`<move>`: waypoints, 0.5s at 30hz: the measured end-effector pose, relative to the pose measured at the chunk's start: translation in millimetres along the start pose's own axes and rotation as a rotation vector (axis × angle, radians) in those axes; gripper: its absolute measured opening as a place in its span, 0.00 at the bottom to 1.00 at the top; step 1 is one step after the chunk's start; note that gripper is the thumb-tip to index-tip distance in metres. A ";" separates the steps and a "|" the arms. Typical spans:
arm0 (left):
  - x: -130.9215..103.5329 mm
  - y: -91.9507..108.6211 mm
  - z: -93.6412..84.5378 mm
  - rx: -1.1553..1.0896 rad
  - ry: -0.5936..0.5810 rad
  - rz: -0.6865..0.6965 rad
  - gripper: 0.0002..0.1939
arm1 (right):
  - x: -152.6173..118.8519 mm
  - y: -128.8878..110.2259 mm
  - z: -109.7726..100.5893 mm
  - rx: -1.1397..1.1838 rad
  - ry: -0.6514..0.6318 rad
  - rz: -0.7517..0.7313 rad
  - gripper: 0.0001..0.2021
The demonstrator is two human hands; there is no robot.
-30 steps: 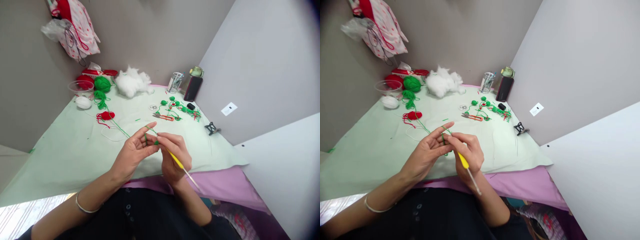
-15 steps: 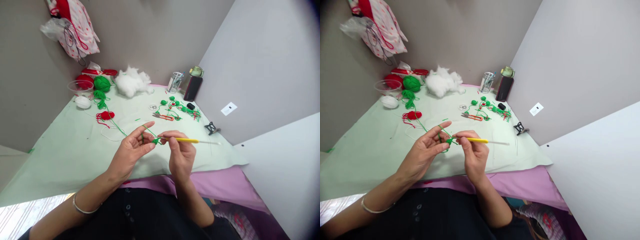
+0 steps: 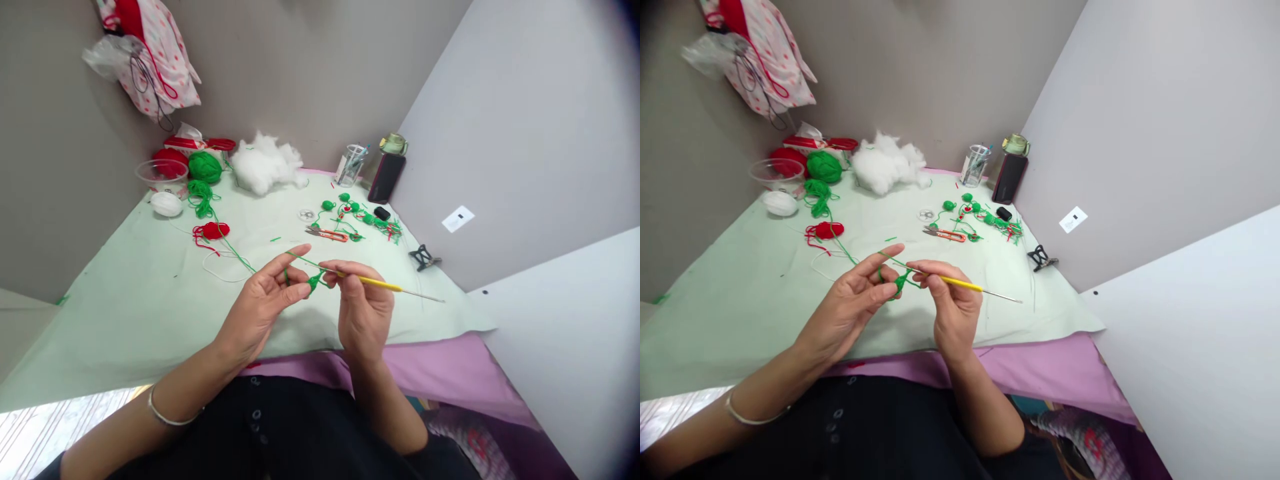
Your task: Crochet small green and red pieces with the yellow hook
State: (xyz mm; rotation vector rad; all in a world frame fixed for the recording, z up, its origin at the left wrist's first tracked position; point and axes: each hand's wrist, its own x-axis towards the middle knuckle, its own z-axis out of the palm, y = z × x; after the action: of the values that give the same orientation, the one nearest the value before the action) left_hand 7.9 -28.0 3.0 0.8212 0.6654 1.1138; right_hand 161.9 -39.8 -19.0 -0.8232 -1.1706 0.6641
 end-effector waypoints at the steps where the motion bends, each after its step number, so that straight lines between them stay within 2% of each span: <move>1: 0.1 -0.3 -0.3 0.001 -0.003 -0.005 0.26 | 0.7 -0.1 -0.3 0.021 -0.003 0.013 0.08; 4: 0.5 -1.4 -1.4 0.014 -0.005 -0.015 0.25 | 2.2 -0.2 -0.2 0.063 -0.017 0.024 0.07; 7: 0.2 -4.0 -1.9 0.048 0.013 0.030 0.26 | 0.5 -1.2 1.6 0.031 -0.034 -0.017 0.07; 11: -1.9 -8.7 -0.3 0.070 0.038 0.112 0.27 | -7.4 -2.4 6.2 -0.242 0.018 -0.268 0.11; 13: -3.0 -9.4 1.0 0.042 0.031 0.073 0.27 | -9.5 -2.4 7.8 -0.267 0.048 -0.341 0.12; 15: -3.5 -8.4 1.9 0.008 0.015 0.002 0.25 | -7.8 -2.4 7.4 -0.152 0.031 -0.282 0.11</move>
State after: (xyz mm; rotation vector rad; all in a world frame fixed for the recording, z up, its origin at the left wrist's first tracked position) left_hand 12.6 -33.6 -2.8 0.8211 0.6824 1.1207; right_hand 152.8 -45.9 -19.8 -0.7728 -1.2904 0.3325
